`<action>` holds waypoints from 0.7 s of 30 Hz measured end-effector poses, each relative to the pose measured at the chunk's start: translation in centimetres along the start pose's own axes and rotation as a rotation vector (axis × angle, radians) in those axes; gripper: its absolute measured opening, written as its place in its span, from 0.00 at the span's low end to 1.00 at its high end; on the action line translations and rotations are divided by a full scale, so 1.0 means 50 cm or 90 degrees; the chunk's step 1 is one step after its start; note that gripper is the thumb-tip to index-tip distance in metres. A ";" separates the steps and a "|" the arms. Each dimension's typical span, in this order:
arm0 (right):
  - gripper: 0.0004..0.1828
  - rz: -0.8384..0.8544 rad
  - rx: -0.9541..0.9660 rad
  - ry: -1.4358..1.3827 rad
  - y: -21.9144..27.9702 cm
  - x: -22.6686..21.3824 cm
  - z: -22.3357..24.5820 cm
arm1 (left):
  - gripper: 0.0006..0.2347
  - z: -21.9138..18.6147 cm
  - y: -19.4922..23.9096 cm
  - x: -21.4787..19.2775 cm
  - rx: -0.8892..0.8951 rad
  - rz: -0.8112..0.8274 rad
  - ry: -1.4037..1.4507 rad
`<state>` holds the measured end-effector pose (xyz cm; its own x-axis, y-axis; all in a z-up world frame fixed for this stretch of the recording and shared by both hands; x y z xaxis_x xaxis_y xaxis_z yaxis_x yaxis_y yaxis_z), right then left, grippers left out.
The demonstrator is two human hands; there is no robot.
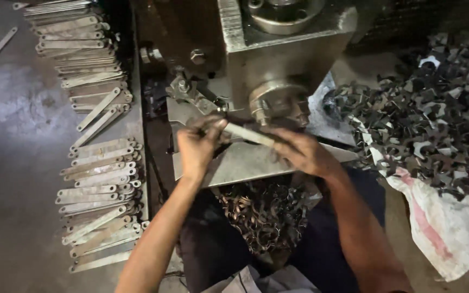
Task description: Feeding metal strips into a manual stamping press to punch holes or shape components.
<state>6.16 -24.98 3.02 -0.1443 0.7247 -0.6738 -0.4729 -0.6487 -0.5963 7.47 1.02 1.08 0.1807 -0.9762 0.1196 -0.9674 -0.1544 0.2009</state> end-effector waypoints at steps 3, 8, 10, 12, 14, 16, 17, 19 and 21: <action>0.13 -0.057 0.231 -0.108 0.048 -0.012 -0.062 | 0.05 -0.002 -0.015 0.034 0.237 -0.075 -0.080; 0.11 -0.252 0.096 0.104 0.027 -0.046 -0.151 | 0.05 -0.109 0.014 0.077 0.383 -0.100 -0.575; 0.13 -0.372 0.102 -0.069 0.061 0.011 -0.208 | 0.06 -0.105 -0.008 0.082 0.373 -0.072 -0.739; 0.12 -0.446 0.103 -0.289 0.101 0.014 -0.280 | 0.10 -0.064 -0.001 0.085 0.594 -0.092 -0.884; 0.11 -0.514 0.098 -0.516 0.166 0.049 -0.339 | 0.11 -0.052 -0.001 0.085 0.591 -0.090 -0.912; 0.11 -0.582 0.072 -0.745 0.278 0.104 -0.505 | 0.11 -0.071 -0.014 0.091 0.609 -0.095 -0.948; 0.11 -0.598 0.069 -0.877 0.367 0.142 -0.624 | 0.13 -0.079 -0.003 0.082 0.565 -0.053 -0.858; 0.11 -0.591 0.083 -1.038 0.422 0.173 -0.683 | 0.15 -0.098 0.031 0.051 0.499 -0.040 -0.776; 0.13 -0.489 0.255 -0.767 0.344 0.126 -0.590 | 0.20 -0.134 0.070 0.018 0.432 0.003 -0.611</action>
<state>22.76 -38.46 -24.37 -0.2758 0.7337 0.6210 -0.9387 -0.0667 -0.3381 5.42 0.61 8.39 0.2489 -0.6463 -0.7213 -0.9166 0.0833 -0.3910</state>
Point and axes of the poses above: each hand's wrist, its own y-axis away from the middle knuckle, its own x-axis out of the palm, z = x × y, the point moved 5 cm from there along -y, towards the middle knuckle, and after that the axes turned 15 degrees about -x, right-handed, at the moved point
